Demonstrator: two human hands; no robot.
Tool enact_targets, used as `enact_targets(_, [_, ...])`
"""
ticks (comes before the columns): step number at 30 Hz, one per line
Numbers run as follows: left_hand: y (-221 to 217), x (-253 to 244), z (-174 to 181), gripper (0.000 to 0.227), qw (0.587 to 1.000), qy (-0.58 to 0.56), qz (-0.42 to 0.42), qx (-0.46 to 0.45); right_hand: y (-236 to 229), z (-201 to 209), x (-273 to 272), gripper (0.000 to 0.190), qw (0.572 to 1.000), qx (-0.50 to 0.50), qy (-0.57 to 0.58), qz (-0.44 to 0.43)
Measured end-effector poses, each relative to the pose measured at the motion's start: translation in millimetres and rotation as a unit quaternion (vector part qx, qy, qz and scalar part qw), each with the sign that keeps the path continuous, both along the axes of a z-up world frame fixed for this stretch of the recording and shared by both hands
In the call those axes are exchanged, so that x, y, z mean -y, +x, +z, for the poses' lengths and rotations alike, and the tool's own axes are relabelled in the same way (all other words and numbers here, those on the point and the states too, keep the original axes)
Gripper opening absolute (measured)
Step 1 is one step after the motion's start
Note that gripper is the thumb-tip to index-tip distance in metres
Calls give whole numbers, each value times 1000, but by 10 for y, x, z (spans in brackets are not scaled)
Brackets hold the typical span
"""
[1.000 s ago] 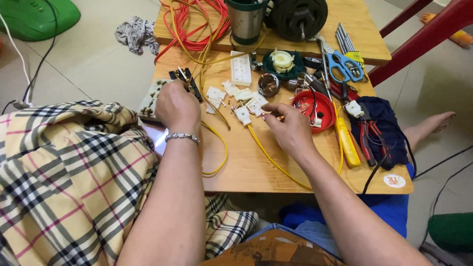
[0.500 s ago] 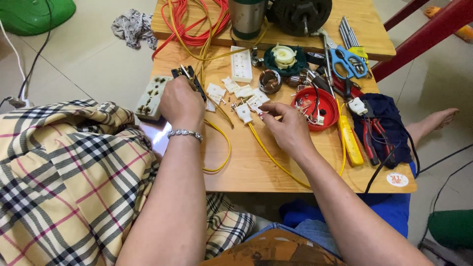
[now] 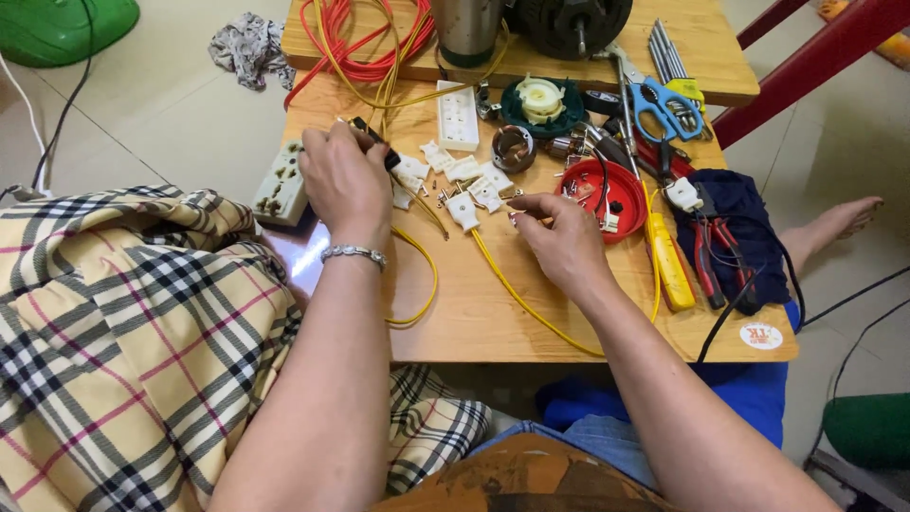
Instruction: Wiring an electrical socket component by connecting wires to terminals on a wooden table.
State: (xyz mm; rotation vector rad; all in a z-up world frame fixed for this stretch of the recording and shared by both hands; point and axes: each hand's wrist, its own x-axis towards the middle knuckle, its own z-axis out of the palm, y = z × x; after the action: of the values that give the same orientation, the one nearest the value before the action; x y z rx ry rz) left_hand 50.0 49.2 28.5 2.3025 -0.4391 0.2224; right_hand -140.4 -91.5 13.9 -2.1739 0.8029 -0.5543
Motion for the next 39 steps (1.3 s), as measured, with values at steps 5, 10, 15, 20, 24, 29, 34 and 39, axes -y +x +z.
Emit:
enact_targets(5, [154, 61, -42, 21, 997, -55, 19, -48, -15, 27, -25, 26, 1000, 4, 1, 4])
enact_targets(10, [250, 98, -77, 21, 965, -180, 24, -189, -3, -11, -56, 25, 1000, -9, 13, 11])
enact_targets(15, [24, 40, 318, 42, 862, -366, 2, -351, 28, -45, -84, 24, 999, -32, 6, 12])
enact_targets(20, [-38, 9, 526, 21, 794, -422, 24, -438, 24, 136, -183, 25, 999, -34, -3, 27])
enact_targets(24, [-214, 7, 812, 34, 785, -408, 26, -465, 34, 173, -195, 26, 999, -26, 22, 27])
enact_targets(29, [-412, 171, 715, 34, 772, -438, -58, -457, 104, 230, -217, 24, 969, 66, 239, 1])
enact_targets(34, [-631, 458, 251, 44, 878, -320, -161, -316, 103, 504, -253, 53, 909, 113, 400, -33])
enact_targets(39, [-992, 383, 250, 15, 916, -79, -394, -7, -13, 216, 71, 80, 858, 151, 490, 35])
